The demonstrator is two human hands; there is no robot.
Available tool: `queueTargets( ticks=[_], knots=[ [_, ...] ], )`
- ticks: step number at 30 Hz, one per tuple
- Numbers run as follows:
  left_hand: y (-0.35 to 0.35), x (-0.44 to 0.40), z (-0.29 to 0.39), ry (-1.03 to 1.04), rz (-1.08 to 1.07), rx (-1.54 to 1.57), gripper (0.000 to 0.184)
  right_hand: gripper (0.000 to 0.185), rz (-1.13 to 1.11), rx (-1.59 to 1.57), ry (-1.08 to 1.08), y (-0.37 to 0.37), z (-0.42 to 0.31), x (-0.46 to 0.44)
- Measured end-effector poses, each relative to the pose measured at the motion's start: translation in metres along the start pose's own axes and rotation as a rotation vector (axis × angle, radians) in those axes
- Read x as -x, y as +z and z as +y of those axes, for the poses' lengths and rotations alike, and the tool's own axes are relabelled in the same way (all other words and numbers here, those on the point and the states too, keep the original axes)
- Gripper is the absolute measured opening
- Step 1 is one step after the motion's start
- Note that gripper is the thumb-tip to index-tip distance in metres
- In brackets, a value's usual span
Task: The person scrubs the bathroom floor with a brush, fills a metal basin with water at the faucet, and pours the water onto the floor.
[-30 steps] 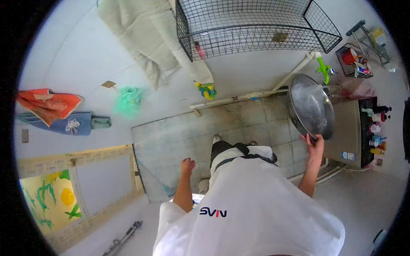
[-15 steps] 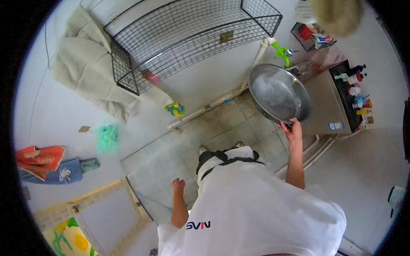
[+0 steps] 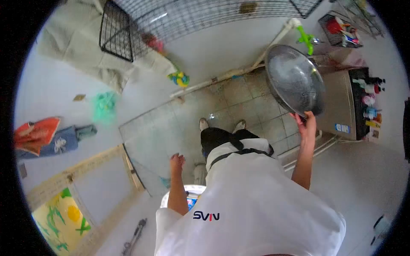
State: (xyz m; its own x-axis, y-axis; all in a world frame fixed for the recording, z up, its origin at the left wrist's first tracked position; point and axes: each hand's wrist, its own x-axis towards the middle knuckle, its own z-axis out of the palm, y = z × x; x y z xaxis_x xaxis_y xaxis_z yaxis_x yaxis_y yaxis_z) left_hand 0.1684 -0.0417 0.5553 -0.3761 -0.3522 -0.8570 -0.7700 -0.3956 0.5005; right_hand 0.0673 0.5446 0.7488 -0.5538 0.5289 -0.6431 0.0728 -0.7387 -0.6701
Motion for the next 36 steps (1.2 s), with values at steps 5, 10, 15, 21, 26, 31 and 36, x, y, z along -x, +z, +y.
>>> queueTargets(
  ticks=[5, 10, 15, 21, 26, 31, 36],
  knots=[
    [0.006, -0.002, -0.026, 0.003, 0.03, 0.042, 0.029, 0.022, -0.035, 0.012, 0.044, 0.0, -0.013, 0.0],
    [0.019, -0.007, -0.042, -0.036, 0.059, -0.019, 0.027, 0.021, -0.01, 0.061, 0.027, -0.009, -0.016, -0.008],
    [0.024, -0.008, -0.05, -0.005, -0.004, -0.038, 0.03, 0.013, -0.04, 0.078, 0.013, -0.016, -0.017, -0.017],
    [0.026, -0.012, -0.036, -0.001, -0.023, -0.091, 0.033, 0.014, -0.049, 0.053, 0.022, -0.008, -0.014, -0.001],
    [0.067, 0.018, 0.016, 0.067, -0.037, -0.218, 0.031, 0.017, -0.017, 0.1, -0.002, -0.027, -0.005, -0.015],
    [0.195, 0.086, 0.096, 0.217, -0.56, -0.267, 0.034, 0.025, -0.05, 0.139, 0.026, -0.055, 0.006, -0.034],
    [0.348, 0.192, 0.12, -0.088, -1.09, -0.17, 0.06, 0.02, 0.015, 0.112, 0.086, -0.025, -0.001, -0.001]
  ],
)
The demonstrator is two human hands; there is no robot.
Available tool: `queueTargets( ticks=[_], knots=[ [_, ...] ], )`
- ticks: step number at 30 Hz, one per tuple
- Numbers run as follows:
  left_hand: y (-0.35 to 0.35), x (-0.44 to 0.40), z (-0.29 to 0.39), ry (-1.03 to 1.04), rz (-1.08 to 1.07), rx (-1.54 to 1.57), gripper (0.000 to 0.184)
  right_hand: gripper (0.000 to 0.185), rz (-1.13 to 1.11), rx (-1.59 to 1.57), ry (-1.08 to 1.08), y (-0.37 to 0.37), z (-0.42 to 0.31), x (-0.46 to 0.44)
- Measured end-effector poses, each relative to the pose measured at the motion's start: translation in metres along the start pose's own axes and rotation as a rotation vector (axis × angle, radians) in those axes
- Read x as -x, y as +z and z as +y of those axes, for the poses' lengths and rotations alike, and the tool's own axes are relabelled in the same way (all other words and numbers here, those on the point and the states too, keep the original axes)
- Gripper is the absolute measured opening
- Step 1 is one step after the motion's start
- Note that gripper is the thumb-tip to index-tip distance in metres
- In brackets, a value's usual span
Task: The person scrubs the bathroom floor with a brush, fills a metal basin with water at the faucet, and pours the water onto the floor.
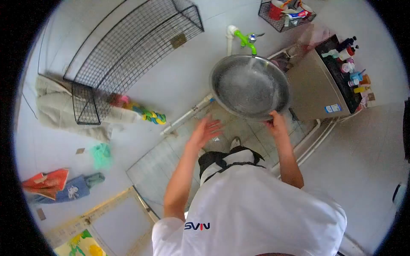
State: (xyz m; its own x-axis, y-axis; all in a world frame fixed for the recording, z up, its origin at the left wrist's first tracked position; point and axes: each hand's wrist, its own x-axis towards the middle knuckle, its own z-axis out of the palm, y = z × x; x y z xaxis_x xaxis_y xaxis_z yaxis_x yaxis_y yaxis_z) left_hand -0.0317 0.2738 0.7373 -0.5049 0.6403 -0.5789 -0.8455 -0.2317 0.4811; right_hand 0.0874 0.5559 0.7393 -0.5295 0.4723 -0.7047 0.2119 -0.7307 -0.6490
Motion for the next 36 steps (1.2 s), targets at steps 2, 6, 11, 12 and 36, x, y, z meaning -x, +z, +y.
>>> queueTargets(
  ticks=[2, 6, 11, 12, 36],
  knots=[
    [0.052, -0.017, 0.007, -0.054, -0.002, 0.036, 0.063, 0.02, 0.009, 0.027, -0.001, -0.001, 0.006, -0.002],
    [0.067, -0.065, -0.01, -0.145, 0.107, -0.133, 0.037, 0.026, -0.218, 0.419, -0.515, -0.009, 0.024, -0.007],
    [0.077, -0.082, -0.021, -0.079, 0.266, -0.226, 0.011, 0.029, 0.126, -0.059, -0.092, 0.024, 0.004, 0.01],
    [0.065, -0.09, -0.022, -0.05, 0.246, -0.215, 0.009, 0.032, 0.204, 0.009, -0.076, 0.026, 0.003, 0.013],
    [0.065, -0.081, -0.025, 0.134, 0.206, -0.141, 0.006, 0.041, -0.06, -0.016, -0.218, 0.023, 0.021, 0.01]
  ],
)
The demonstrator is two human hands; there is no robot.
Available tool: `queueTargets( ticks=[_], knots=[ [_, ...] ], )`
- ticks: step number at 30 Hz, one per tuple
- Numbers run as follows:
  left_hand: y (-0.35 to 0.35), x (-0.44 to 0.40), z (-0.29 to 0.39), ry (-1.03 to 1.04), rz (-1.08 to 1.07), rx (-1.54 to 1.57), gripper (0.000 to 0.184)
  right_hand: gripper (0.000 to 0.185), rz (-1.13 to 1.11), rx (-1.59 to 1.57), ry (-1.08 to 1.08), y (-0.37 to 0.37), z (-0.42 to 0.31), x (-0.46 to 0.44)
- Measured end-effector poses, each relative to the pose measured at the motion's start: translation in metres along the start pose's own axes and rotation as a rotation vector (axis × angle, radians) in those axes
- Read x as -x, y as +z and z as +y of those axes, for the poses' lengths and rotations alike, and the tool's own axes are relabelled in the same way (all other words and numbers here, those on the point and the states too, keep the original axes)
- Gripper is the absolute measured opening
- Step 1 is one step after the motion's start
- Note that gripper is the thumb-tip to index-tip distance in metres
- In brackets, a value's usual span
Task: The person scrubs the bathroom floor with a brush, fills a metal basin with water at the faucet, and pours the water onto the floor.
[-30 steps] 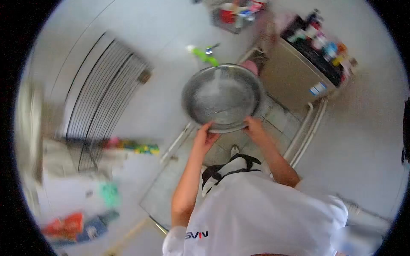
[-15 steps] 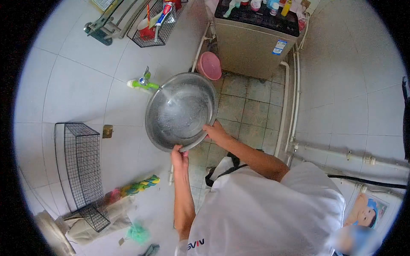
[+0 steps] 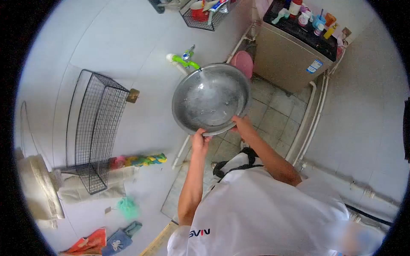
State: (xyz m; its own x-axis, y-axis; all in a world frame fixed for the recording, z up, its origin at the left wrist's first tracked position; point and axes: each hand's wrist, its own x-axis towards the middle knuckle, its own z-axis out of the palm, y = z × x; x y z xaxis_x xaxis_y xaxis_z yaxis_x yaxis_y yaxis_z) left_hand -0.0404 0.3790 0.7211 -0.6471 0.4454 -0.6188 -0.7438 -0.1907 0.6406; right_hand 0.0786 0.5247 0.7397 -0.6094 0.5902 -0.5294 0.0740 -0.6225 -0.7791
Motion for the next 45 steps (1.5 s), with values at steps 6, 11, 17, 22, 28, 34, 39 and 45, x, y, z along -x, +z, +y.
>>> queueTargets(
  ticks=[6, 11, 17, 22, 28, 34, 39, 45],
  knots=[
    [0.0, 0.001, 0.005, -0.056, -0.045, 0.009, 0.01, 0.042, 0.052, -0.026, 0.058, -0.014, 0.031, -0.022],
    [0.018, 0.011, 0.006, 0.077, 0.063, -0.039, 0.01, 0.05, -0.019, -0.109, 0.035, -0.011, 0.017, -0.013],
    [0.015, 0.013, 0.007, 0.093, 0.034, -0.017, 0.005, 0.066, -0.079, -0.209, 0.281, -0.016, -0.038, 0.009],
    [0.02, 0.015, 0.004, 0.124, 0.015, -0.015, 0.01, 0.065, -0.087, -0.2, 0.24, -0.02, -0.024, -0.007],
    [0.024, 0.026, 0.018, 0.058, 0.075, -0.084, 0.017, 0.043, 0.043, -0.093, 0.159, 0.0, -0.037, 0.011],
    [0.014, 0.016, 0.02, -0.025, 0.069, -0.177, 0.016, 0.033, 0.036, -0.199, 0.12, -0.012, -0.007, -0.011],
    [0.005, 0.013, 0.03, -0.103, -0.098, -0.155, 0.04, 0.025, 0.076, -0.182, 0.187, -0.02, 0.004, -0.022],
    [-0.085, 0.024, 0.034, -0.105, -0.07, -0.227, 0.052, 0.033, -0.02, -0.231, 0.169, -0.026, 0.005, -0.029]
  ],
)
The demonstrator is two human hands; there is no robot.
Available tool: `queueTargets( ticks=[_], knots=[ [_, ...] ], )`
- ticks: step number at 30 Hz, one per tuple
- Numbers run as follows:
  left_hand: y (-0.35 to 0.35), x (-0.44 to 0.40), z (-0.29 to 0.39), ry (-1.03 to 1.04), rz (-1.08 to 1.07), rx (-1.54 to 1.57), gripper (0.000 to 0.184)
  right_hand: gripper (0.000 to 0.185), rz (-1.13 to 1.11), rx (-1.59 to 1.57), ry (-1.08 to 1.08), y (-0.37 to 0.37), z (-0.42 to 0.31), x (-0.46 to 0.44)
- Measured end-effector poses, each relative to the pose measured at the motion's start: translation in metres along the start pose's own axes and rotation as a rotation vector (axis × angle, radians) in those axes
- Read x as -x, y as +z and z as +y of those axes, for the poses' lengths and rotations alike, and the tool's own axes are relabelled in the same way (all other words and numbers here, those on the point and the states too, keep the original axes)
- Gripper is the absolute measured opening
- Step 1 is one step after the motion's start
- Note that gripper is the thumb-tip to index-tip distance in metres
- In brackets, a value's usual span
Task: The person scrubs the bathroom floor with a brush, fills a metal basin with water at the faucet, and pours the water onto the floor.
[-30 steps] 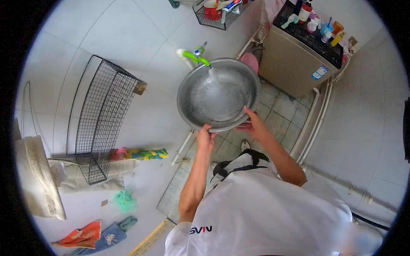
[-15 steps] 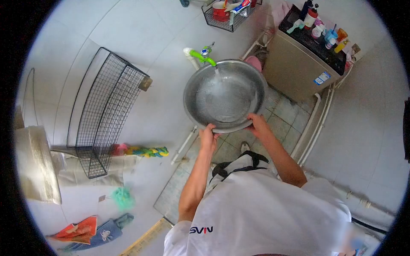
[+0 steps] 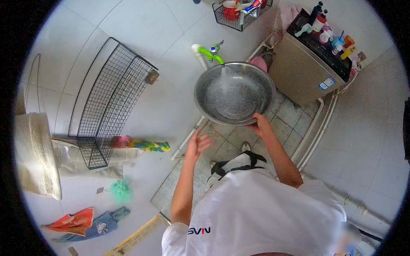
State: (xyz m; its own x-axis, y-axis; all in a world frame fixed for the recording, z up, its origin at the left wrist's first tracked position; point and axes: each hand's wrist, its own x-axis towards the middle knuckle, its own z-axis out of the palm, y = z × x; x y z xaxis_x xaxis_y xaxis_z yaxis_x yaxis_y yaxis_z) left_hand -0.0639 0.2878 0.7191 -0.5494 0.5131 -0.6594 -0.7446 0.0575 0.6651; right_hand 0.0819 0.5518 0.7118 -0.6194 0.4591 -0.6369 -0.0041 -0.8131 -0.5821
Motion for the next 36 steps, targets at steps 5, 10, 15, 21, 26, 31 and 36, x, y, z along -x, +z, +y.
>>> queueTargets(
  ticks=[5, 10, 15, 21, 26, 31, 36],
  knots=[
    [-0.134, 0.015, -0.084, -0.047, 0.371, 0.15, 0.044, 0.031, 0.091, -0.018, 0.018, 0.0, -0.001, -0.008],
    [-0.219, 0.08, -0.178, -0.131, 0.667, 0.186, 0.041, 0.029, 0.056, -0.046, -0.013, 0.002, -0.009, -0.009],
    [-0.239, 0.124, -0.214, -0.237, 0.752, 0.215, 0.041, 0.032, 0.06, 0.047, -0.041, 0.003, -0.019, -0.011],
    [-0.222, 0.127, -0.2, -0.177, 0.748, 0.048, 0.04, 0.033, 0.044, 0.058, -0.062, 0.014, -0.032, -0.002],
    [-0.196, 0.114, -0.167, -0.118, 0.704, -0.123, 0.035, 0.032, 0.039, 0.083, -0.079, 0.008, -0.03, -0.004],
    [-0.147, 0.069, -0.114, 0.119, 0.525, -0.412, 0.023, 0.034, 0.111, 0.135, -0.055, 0.001, -0.028, -0.008],
    [0.024, 0.025, 0.022, 0.687, 0.302, -0.781, 0.022, 0.039, -0.01, 0.18, -0.017, -0.015, -0.021, -0.029]
  ],
)
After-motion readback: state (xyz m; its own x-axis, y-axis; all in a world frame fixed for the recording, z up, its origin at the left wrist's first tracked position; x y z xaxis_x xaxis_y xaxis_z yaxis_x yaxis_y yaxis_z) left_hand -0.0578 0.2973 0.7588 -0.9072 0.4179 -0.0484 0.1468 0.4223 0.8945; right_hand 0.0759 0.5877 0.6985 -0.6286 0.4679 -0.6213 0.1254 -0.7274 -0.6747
